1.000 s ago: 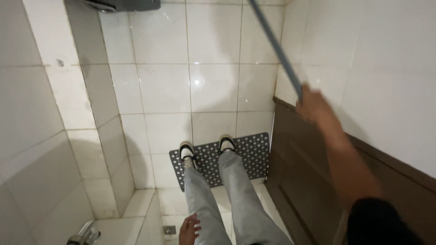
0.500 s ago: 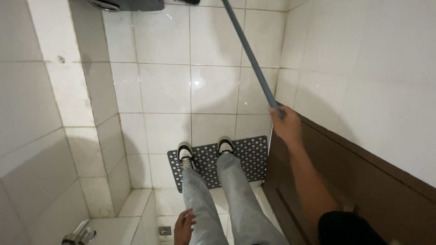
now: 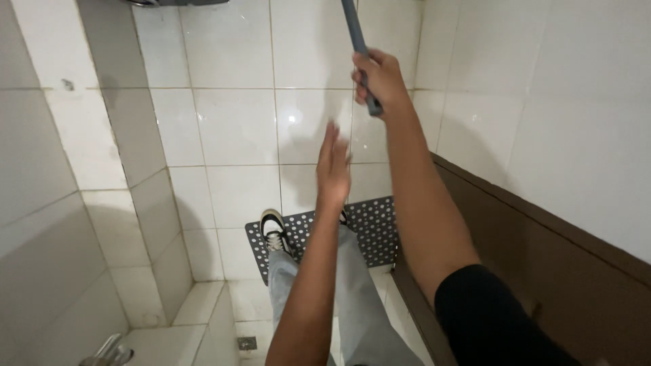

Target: Mopping a tiled bathroom floor using a flat mop after moving a mat.

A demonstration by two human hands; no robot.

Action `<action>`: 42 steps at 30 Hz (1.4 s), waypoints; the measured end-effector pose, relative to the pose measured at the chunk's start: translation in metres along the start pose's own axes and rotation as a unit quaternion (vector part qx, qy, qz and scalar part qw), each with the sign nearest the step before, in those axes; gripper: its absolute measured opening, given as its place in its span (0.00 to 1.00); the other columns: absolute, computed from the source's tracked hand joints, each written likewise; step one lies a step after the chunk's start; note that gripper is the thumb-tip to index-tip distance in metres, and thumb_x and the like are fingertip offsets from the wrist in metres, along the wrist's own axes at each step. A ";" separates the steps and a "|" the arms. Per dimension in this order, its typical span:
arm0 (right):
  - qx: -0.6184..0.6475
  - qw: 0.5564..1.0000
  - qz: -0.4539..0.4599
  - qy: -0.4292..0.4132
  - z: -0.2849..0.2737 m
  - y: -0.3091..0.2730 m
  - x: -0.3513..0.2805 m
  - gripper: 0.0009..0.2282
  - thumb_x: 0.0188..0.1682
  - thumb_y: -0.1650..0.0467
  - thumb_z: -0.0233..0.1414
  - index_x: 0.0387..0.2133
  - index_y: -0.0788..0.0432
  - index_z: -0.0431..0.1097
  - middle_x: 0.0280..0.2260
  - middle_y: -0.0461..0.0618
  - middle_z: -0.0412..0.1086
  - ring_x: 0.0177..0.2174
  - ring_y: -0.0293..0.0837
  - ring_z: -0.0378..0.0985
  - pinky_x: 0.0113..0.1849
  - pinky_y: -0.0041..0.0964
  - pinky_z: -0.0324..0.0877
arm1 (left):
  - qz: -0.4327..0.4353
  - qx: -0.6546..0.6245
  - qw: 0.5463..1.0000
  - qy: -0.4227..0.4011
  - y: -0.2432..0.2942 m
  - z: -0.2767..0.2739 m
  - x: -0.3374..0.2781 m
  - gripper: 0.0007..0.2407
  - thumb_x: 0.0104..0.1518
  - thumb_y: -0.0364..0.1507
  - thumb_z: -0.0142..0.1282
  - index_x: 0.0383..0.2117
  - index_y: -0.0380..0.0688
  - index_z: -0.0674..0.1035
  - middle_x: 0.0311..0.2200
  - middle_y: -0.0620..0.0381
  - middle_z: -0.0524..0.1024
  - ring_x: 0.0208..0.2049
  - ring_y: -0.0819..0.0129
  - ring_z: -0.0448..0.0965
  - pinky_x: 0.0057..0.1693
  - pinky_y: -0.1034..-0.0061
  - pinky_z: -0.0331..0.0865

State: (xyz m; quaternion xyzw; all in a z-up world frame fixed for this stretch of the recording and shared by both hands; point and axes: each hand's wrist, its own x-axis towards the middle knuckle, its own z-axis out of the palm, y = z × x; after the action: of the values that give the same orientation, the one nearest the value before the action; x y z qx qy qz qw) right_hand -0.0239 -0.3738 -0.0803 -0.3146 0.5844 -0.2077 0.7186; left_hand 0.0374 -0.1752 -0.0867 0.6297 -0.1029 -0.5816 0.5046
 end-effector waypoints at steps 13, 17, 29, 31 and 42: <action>0.392 0.917 -0.013 -0.078 -0.042 0.027 0.019 0.09 0.54 0.68 0.55 0.35 0.59 0.62 0.24 0.50 0.67 0.15 0.37 0.62 0.18 0.34 0.59 | 0.085 0.184 0.977 -0.064 0.072 0.074 0.033 0.33 0.66 0.46 0.44 0.71 0.41 0.51 0.60 0.43 0.72 0.48 0.59 0.82 0.55 0.74 0.72; 0.425 0.902 -0.006 -0.068 -0.059 0.036 0.030 0.11 0.56 0.67 0.54 0.32 0.59 0.59 0.25 0.51 0.67 0.17 0.37 0.62 0.20 0.36 0.61 | 0.087 0.208 0.971 -0.082 0.078 0.089 0.034 0.33 0.65 0.46 0.46 0.72 0.40 0.53 0.53 0.41 0.78 0.52 0.60 0.82 0.58 0.75 0.71; 0.396 0.915 -0.051 0.064 -0.075 0.022 0.030 0.09 0.54 0.67 0.53 0.33 0.61 0.62 0.25 0.54 0.68 0.17 0.39 0.64 0.19 0.37 0.61 | -0.018 0.294 0.950 -0.107 0.082 0.108 0.046 0.36 0.58 0.54 0.41 0.71 0.51 0.54 0.53 0.44 0.79 0.51 0.56 0.85 0.56 0.71 0.72; 0.398 0.913 -0.024 0.080 -0.077 0.038 0.016 0.11 0.55 0.65 0.53 0.29 0.61 0.64 0.22 0.53 0.69 0.14 0.39 0.63 0.17 0.37 0.59 | 0.046 0.290 0.951 -0.097 0.072 0.102 0.033 0.34 0.62 0.52 0.46 0.73 0.51 0.54 0.55 0.42 0.79 0.54 0.56 0.82 0.57 0.71 0.73; 0.417 0.905 -0.015 0.083 -0.020 0.178 -0.203 0.13 0.58 0.63 0.47 0.28 0.58 0.69 0.18 0.47 0.67 0.12 0.38 0.66 0.16 0.31 0.62 | -0.011 0.294 0.943 -0.159 0.038 0.016 -0.127 0.22 0.64 0.30 0.49 0.66 0.50 0.65 0.32 0.54 0.77 0.29 0.70 0.77 0.38 0.75 0.72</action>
State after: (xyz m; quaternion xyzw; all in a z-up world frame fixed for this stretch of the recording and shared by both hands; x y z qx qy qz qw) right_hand -0.1026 -0.1155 -0.0622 0.0239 0.4971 -0.4685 0.7300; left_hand 0.0033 -0.1101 0.0246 0.6505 -0.3411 -0.6235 0.2678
